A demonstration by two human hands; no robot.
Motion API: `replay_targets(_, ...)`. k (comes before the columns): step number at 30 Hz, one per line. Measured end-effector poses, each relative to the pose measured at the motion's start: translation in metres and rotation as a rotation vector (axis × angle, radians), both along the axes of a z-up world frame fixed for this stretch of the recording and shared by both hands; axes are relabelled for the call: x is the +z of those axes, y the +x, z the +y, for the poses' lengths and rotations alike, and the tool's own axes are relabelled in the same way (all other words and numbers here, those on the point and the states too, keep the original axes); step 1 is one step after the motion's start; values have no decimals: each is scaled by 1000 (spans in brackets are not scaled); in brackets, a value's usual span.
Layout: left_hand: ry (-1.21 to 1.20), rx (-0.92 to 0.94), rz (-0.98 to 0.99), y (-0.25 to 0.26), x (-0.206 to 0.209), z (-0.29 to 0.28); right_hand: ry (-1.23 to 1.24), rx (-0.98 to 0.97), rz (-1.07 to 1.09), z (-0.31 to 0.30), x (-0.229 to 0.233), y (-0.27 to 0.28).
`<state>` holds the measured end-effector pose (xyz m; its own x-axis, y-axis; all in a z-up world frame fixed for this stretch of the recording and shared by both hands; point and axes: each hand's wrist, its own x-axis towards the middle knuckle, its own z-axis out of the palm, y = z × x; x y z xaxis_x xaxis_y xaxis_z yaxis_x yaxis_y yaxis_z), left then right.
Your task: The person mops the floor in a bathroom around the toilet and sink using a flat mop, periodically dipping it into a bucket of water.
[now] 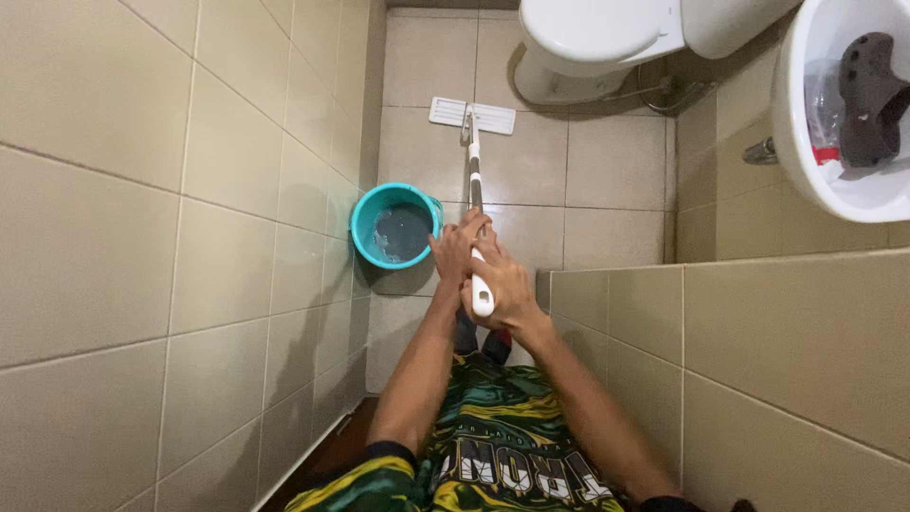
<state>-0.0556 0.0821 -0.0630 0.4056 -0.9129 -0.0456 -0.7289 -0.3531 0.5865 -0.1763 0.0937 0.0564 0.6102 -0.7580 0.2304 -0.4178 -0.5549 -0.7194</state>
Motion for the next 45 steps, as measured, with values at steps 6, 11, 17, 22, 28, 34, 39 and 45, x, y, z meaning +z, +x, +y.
replay_targets(6, -6, -120, -138, 17, -1, -53, 112, 46, -55, -52, -10, 10)
replay_targets(11, 165, -151, -111, 26, -3, -101, -9, 50, -137, -97, -6, 20)
replay_targets(17, 75, -206, -183, 50, -24, -154, 54, 54, -53, -144, -14, 35)
replay_targets(22, 134, -214, -156, 67, -29, -196, 23, 38, -83, -183, -23, 49)
replay_targets(28, 109, -208, -183, 89, -42, -245, -14, 55, -93, -227, -49, 69)
replay_targets(34, 101, -230, -181, 110, -55, -277, 48, 40, -41, -260, -65, 85)
replay_targets(39, 200, -264, -180, 125, -64, -303, 107, 15, -64, -274, -72, 99)
replay_targets(45, 223, -289, -189, 141, -66, -321, 116, -1, -48, -284, -81, 112)
